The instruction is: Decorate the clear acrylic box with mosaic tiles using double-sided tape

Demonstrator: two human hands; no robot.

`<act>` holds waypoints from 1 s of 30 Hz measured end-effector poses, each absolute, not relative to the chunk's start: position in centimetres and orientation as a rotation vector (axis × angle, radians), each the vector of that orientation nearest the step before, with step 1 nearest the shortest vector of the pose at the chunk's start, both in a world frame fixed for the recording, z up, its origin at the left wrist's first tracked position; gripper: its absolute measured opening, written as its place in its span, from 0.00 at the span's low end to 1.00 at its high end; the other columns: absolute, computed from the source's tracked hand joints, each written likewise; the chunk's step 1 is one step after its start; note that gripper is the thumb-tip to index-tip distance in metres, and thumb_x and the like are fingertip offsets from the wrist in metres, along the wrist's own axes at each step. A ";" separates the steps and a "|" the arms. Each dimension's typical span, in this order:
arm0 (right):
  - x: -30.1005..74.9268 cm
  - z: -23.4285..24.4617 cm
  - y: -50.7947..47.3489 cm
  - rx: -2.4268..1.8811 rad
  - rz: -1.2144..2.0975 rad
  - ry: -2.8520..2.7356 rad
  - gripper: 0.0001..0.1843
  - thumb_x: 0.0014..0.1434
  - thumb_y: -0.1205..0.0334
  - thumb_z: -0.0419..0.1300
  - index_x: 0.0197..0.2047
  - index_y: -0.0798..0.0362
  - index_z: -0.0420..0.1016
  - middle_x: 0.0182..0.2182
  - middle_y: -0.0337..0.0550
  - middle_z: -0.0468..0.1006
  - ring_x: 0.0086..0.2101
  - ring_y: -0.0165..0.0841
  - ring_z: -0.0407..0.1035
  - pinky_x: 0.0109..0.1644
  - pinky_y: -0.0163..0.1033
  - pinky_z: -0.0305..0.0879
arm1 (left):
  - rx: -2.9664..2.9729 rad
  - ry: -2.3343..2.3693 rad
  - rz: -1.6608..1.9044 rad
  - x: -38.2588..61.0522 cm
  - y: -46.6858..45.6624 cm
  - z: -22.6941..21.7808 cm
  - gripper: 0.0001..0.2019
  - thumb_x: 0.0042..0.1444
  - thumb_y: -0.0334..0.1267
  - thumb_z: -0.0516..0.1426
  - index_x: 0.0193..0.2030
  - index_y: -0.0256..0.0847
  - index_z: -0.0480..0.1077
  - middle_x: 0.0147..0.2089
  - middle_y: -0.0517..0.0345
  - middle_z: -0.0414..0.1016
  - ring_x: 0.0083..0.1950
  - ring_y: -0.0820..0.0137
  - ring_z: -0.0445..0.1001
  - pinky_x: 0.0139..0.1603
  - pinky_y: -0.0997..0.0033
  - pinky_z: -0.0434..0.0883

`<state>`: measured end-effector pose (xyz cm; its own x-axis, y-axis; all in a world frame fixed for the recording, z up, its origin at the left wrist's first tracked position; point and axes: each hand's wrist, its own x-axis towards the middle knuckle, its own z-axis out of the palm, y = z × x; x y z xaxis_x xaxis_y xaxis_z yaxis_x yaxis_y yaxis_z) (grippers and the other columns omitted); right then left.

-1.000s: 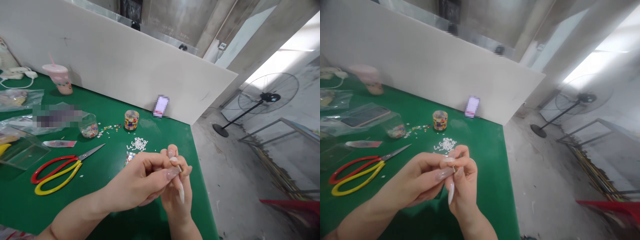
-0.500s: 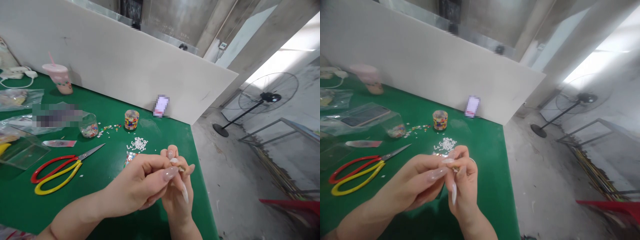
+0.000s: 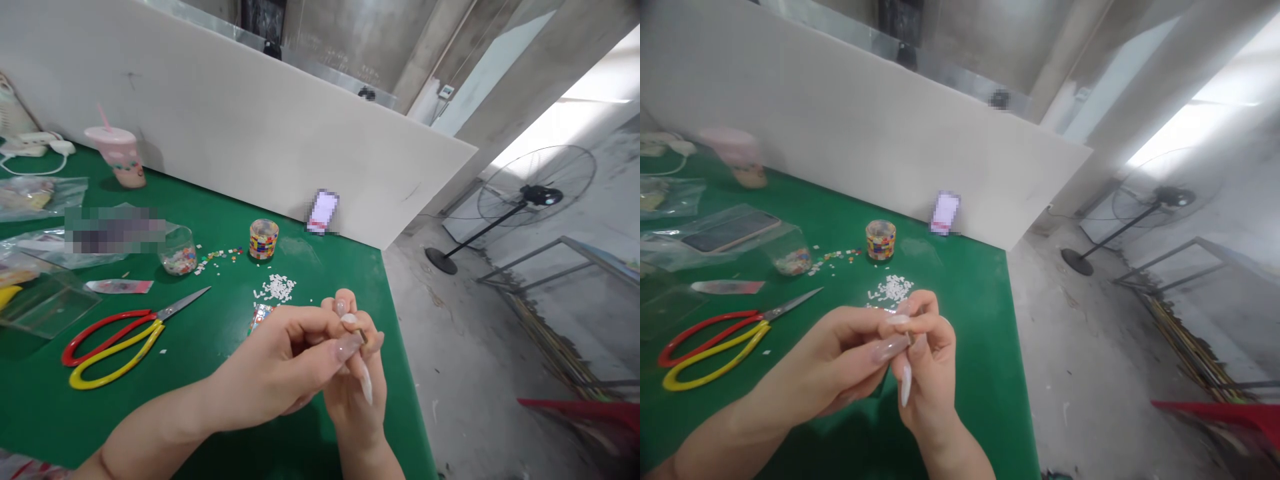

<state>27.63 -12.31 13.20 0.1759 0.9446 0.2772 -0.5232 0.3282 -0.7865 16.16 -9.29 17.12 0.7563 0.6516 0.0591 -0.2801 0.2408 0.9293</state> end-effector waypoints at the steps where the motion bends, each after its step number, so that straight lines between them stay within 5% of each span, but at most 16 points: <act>1: 27.6 13.2 -12.3 -0.600 1.129 -0.868 0.07 0.58 0.49 0.64 0.34 0.38 0.83 0.36 0.37 0.65 0.31 0.26 0.64 0.37 0.33 0.66 | 1.169 0.386 0.657 16.1 -9.3 17.2 0.15 0.64 0.43 0.54 0.28 0.37 0.71 0.15 0.71 0.53 0.14 0.83 0.49 0.12 0.83 0.47; 12: 27.6 13.0 -12.1 -0.524 1.186 -0.838 0.06 0.58 0.51 0.65 0.36 0.39 0.83 0.38 0.37 0.64 0.35 0.25 0.64 0.41 0.29 0.67 | 1.174 0.413 0.637 16.0 -9.4 17.1 0.12 0.62 0.41 0.55 0.29 0.38 0.71 0.16 0.71 0.54 0.14 0.84 0.49 0.13 0.84 0.47; 17: 27.5 13.0 -12.3 -0.501 1.184 -0.885 0.06 0.61 0.54 0.63 0.38 0.38 0.83 0.38 0.36 0.62 0.28 0.22 0.60 0.34 0.28 0.66 | 1.159 0.407 0.656 16.1 -9.4 17.2 0.12 0.62 0.39 0.55 0.28 0.38 0.71 0.16 0.71 0.54 0.14 0.84 0.48 0.12 0.83 0.47; 25: 27.4 13.2 -12.5 -0.507 1.198 -0.858 0.08 0.58 0.49 0.64 0.35 0.39 0.84 0.37 0.37 0.62 0.32 0.24 0.63 0.39 0.28 0.67 | 1.183 0.388 0.667 16.2 -9.3 17.3 0.11 0.61 0.36 0.54 0.28 0.38 0.70 0.16 0.70 0.55 0.14 0.84 0.49 0.12 0.84 0.47; 30: 27.5 13.1 -12.4 -0.516 1.177 -0.876 0.06 0.59 0.51 0.64 0.36 0.38 0.83 0.37 0.37 0.62 0.27 0.22 0.59 0.32 0.29 0.65 | 1.192 0.392 0.677 16.4 -9.3 16.9 0.12 0.62 0.37 0.54 0.28 0.38 0.70 0.15 0.71 0.53 0.14 0.83 0.48 0.12 0.83 0.47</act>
